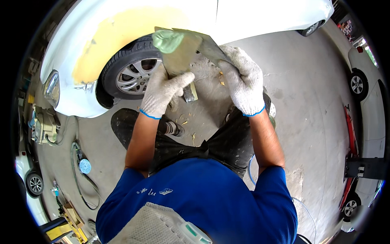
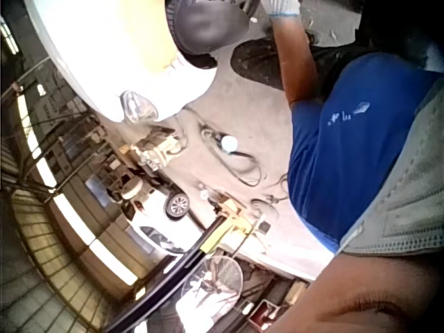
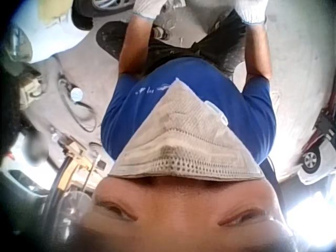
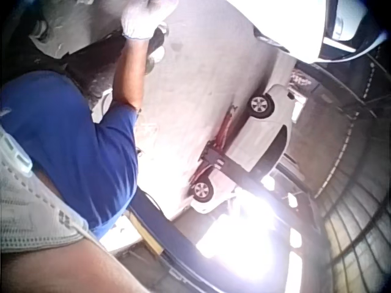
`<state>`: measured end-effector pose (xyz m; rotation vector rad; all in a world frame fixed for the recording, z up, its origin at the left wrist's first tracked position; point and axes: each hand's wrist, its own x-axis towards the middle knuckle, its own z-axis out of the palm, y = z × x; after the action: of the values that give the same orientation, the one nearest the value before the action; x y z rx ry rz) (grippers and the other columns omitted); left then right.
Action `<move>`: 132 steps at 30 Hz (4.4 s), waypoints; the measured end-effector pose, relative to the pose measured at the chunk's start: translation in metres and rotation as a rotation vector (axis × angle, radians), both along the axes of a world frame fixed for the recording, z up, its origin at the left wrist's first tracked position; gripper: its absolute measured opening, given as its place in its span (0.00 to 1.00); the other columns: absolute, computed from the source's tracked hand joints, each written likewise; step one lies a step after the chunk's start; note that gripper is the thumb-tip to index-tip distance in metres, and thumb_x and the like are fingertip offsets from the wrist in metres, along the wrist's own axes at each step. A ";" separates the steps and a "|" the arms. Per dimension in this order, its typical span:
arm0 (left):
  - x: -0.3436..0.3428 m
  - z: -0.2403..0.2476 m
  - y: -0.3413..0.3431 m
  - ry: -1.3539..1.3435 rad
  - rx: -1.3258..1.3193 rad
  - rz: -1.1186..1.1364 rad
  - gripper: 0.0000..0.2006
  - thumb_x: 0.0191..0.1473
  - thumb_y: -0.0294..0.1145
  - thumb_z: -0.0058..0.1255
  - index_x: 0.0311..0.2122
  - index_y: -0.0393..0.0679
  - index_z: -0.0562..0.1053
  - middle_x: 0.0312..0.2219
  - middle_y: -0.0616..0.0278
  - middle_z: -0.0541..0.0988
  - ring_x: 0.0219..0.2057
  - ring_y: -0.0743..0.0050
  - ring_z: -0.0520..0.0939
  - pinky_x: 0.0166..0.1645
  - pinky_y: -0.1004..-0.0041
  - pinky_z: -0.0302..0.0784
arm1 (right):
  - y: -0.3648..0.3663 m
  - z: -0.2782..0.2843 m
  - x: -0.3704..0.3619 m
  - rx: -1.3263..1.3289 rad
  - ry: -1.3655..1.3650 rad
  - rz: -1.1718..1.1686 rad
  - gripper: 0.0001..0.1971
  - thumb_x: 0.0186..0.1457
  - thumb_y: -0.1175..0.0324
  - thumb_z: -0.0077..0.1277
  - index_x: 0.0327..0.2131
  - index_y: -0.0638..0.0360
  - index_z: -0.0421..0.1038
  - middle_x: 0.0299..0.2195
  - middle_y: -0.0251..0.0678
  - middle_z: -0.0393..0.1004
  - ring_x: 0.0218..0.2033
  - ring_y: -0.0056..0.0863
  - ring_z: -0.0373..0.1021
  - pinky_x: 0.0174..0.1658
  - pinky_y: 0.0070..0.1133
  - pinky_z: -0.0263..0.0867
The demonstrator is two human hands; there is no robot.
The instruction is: The person mixes green body filler with a hardener on a mixing board, then applies the compound to the front wheel arch of a white car using a spreader. The person smooths the filler over the surface to prepare it for sanding.
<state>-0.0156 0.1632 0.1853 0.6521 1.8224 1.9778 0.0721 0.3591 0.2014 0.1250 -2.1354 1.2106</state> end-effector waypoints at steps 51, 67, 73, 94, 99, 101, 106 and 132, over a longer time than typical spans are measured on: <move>0.003 -0.041 -0.016 0.380 -0.303 -0.218 0.32 0.39 0.38 0.73 0.49 0.35 0.72 0.40 0.51 0.82 0.42 0.66 0.83 0.48 0.67 0.78 | 0.028 -0.075 0.009 -1.055 -0.747 0.485 0.31 0.44 0.71 0.47 0.54 0.77 0.65 0.41 0.47 0.78 0.35 0.27 0.77 0.39 0.17 0.75; 0.001 -0.068 -0.016 0.204 -0.268 -0.116 0.29 0.42 0.34 0.68 0.50 0.34 0.71 0.39 0.59 0.80 0.40 0.74 0.79 0.46 0.71 0.77 | 0.016 -0.050 0.017 -0.667 -0.281 0.095 0.16 0.53 0.80 0.47 0.47 0.68 0.71 0.35 0.30 0.75 0.35 0.17 0.69 0.42 0.15 0.65; -0.005 -0.051 -0.018 -0.154 -0.201 -0.128 0.32 0.46 0.39 0.68 0.54 0.35 0.68 0.40 0.55 0.79 0.42 0.65 0.80 0.52 0.66 0.76 | 0.023 -0.051 0.019 -0.455 -0.381 0.208 0.17 0.52 0.85 0.48 0.46 0.65 0.72 0.36 0.29 0.76 0.36 0.16 0.69 0.42 0.16 0.66; 0.003 -0.079 -0.009 0.133 -0.295 0.061 0.20 0.46 0.39 0.67 0.41 0.38 0.75 0.27 0.66 0.79 0.27 0.81 0.77 0.32 0.77 0.73 | 0.006 -0.063 0.001 -0.517 -0.091 0.060 0.15 0.56 0.79 0.57 0.48 0.66 0.75 0.41 0.34 0.79 0.41 0.18 0.72 0.47 0.20 0.69; 0.001 -0.072 -0.009 0.152 -0.318 0.037 0.21 0.44 0.39 0.68 0.41 0.37 0.76 0.29 0.65 0.80 0.29 0.79 0.78 0.37 0.75 0.75 | 0.004 -0.071 0.002 -0.030 -0.152 -0.023 0.14 0.55 0.80 0.56 0.47 0.66 0.75 0.38 0.39 0.80 0.37 0.23 0.74 0.43 0.22 0.70; 0.003 -0.069 -0.009 0.052 -0.228 0.049 0.18 0.47 0.36 0.66 0.40 0.38 0.76 0.26 0.66 0.78 0.25 0.82 0.75 0.30 0.78 0.71 | 0.006 -0.058 0.002 0.166 -0.130 0.032 0.14 0.56 0.81 0.54 0.47 0.66 0.75 0.35 0.34 0.79 0.33 0.18 0.72 0.38 0.18 0.70; 0.002 -0.075 -0.012 -0.299 0.001 0.001 0.17 0.49 0.34 0.64 0.42 0.36 0.73 0.24 0.67 0.75 0.20 0.85 0.70 0.23 0.80 0.65 | 0.007 -0.058 0.003 -0.069 -0.277 -0.009 0.14 0.55 0.80 0.54 0.46 0.65 0.76 0.34 0.37 0.79 0.36 0.22 0.74 0.42 0.20 0.70; 0.015 -0.092 -0.009 0.209 -0.207 -0.207 0.29 0.41 0.30 0.70 0.48 0.33 0.70 0.34 0.59 0.79 0.29 0.79 0.79 0.32 0.78 0.77 | 0.005 -0.097 0.009 -1.327 -0.600 0.928 0.33 0.49 0.67 0.52 0.60 0.68 0.63 0.28 0.39 0.74 0.20 0.18 0.67 0.17 0.14 0.60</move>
<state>-0.0007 0.1540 0.0935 0.9666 1.9564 1.6145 0.0815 0.3636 0.1040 0.1649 -1.1573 3.2592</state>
